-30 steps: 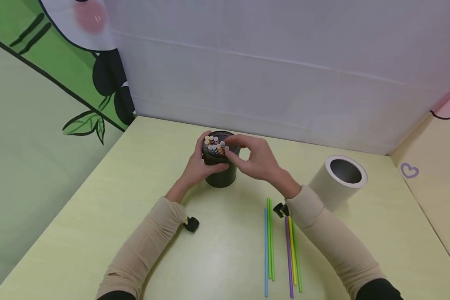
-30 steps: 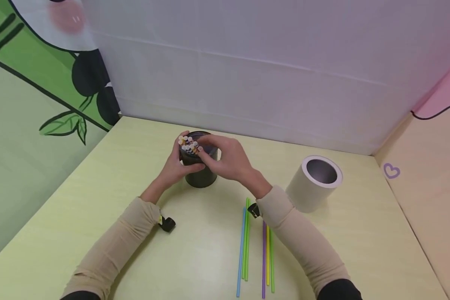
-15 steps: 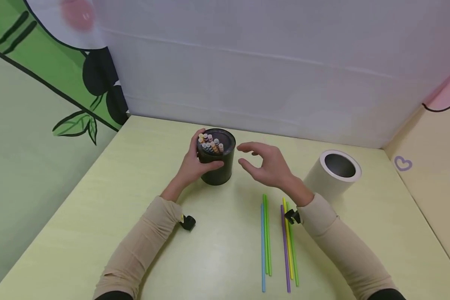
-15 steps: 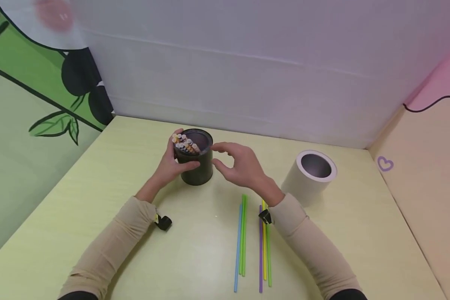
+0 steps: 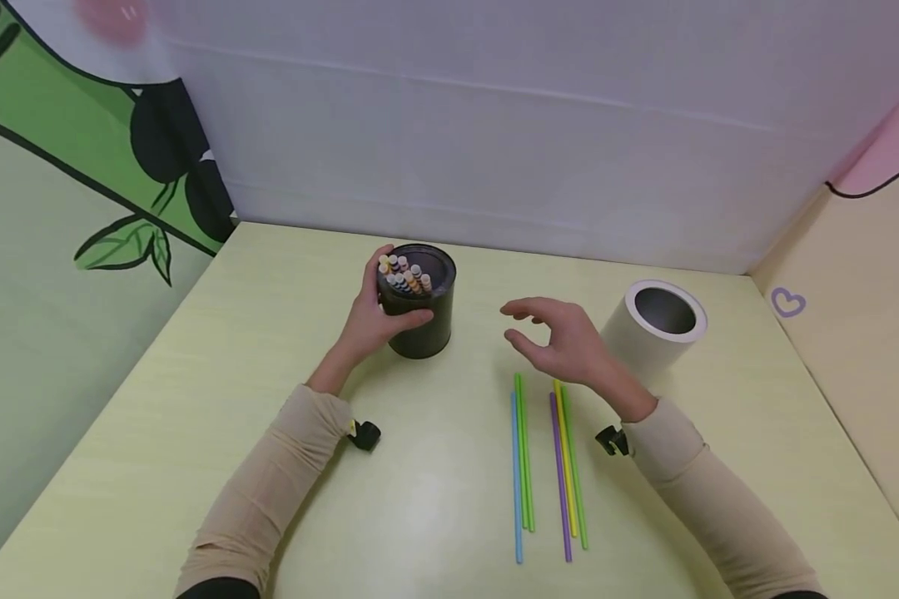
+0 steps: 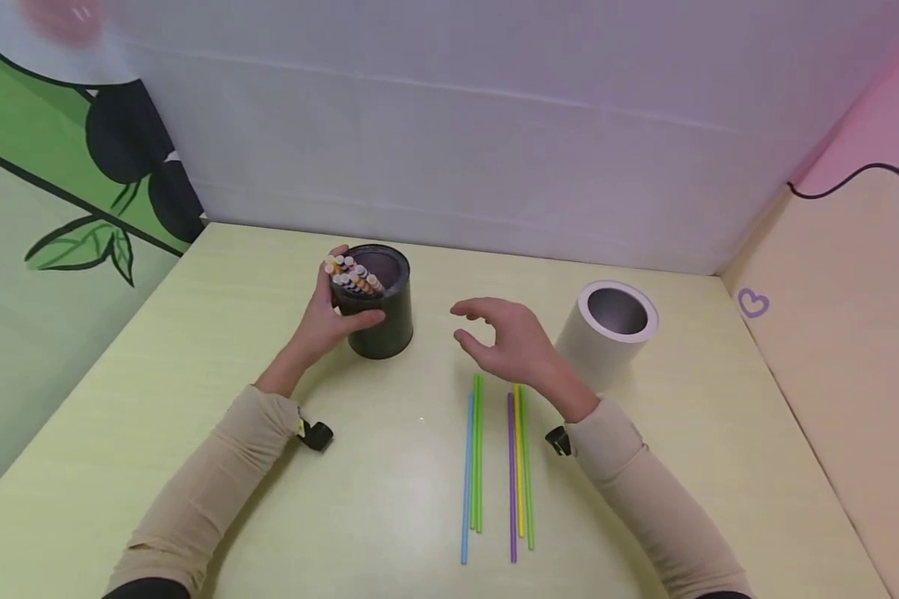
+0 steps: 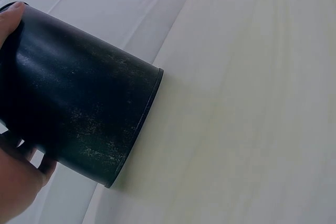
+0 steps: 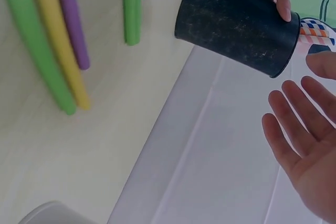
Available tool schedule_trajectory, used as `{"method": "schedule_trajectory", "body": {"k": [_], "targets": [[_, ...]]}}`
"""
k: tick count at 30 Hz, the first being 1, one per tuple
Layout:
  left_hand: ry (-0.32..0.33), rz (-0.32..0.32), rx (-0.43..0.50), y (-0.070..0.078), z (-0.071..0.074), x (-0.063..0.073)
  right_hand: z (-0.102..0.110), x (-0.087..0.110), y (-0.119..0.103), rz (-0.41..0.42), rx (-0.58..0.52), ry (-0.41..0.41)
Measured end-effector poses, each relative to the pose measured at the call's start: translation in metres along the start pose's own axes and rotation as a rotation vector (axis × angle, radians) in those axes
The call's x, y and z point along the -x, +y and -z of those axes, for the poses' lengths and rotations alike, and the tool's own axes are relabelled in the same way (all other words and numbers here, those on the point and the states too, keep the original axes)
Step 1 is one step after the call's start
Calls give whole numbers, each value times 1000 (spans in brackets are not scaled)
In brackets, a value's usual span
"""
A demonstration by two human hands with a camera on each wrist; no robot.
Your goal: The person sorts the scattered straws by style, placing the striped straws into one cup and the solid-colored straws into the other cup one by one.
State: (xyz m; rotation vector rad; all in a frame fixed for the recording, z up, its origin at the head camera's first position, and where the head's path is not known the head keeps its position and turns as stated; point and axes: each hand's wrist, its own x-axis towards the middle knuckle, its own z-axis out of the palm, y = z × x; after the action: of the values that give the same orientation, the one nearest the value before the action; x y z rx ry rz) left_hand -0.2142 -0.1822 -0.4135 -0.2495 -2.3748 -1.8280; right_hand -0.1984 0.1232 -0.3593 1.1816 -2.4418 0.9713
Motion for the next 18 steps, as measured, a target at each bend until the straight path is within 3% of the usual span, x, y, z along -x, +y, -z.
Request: {"method": "schedule_trajectory", "body": {"k": [18], "targets": [[-4, 17, 12, 0, -1, -1, 19, 46, 20, 8, 94, -60]]}}
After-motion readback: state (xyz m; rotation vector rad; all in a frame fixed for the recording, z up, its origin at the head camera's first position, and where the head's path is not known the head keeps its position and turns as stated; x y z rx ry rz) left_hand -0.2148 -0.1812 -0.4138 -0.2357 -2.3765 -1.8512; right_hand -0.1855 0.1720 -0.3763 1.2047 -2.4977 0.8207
